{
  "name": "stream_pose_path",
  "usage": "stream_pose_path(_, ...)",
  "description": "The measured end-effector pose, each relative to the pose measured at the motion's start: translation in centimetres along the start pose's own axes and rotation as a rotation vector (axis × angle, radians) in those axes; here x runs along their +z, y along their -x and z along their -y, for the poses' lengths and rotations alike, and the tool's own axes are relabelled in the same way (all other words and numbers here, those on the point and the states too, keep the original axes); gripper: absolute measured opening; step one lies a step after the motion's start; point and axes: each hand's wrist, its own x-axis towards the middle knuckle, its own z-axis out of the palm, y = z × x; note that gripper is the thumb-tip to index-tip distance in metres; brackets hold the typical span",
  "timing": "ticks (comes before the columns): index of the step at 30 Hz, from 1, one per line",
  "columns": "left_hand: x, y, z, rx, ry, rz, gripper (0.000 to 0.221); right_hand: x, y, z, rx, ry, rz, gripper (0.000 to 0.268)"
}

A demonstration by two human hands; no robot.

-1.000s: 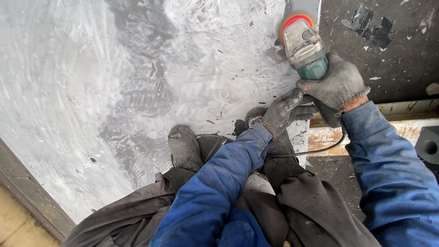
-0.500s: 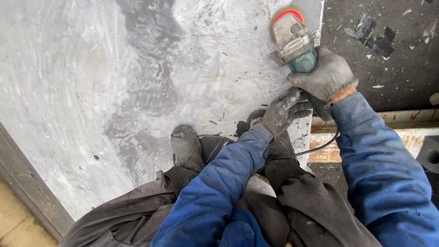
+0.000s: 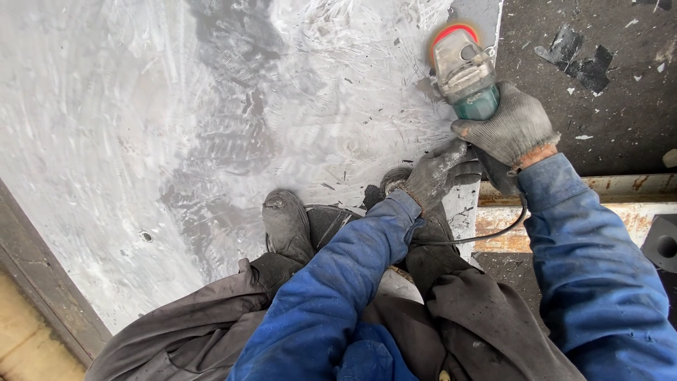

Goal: Using an angle grinder to clean and polish the surface of a large metal plate.

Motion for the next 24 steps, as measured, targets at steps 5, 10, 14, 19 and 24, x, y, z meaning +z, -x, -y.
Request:
stream_pose_path(5, 1.7, 1.0, -0.5, -0.030, -0.098, -0.015, 0.045, -0.4, 1.1, -0.5, 0.021, -0.025, 0.031, 0.076)
stream_pose_path(10, 1.7, 1.1, -0.5, -0.081, -0.203, -0.055, 0.044, -0.4, 1.2, -0.5, 0.023, -0.074, 0.013, 0.078)
stream_pose_path(14, -0.6, -0.2, 1.1, 0.040, -0.036, 0.020, 0.047, -0.3, 0.1, 0.6, 0.155, 0.002, 0.125, 0.082)
stream_pose_path(19, 0.4, 0.5, 1.4, 0.086, -0.060, -0.011, 0.042, -0.1, 0.9, -0.1, 0.231, 0.028, 0.145, 0.087)
stream_pose_path(24, 1.2, 0.5, 1.0, 0.117, -0.029, -0.034, 0.043, 0.8, 0.1, -0.4, 0.203, -0.007, 0.107, 0.086)
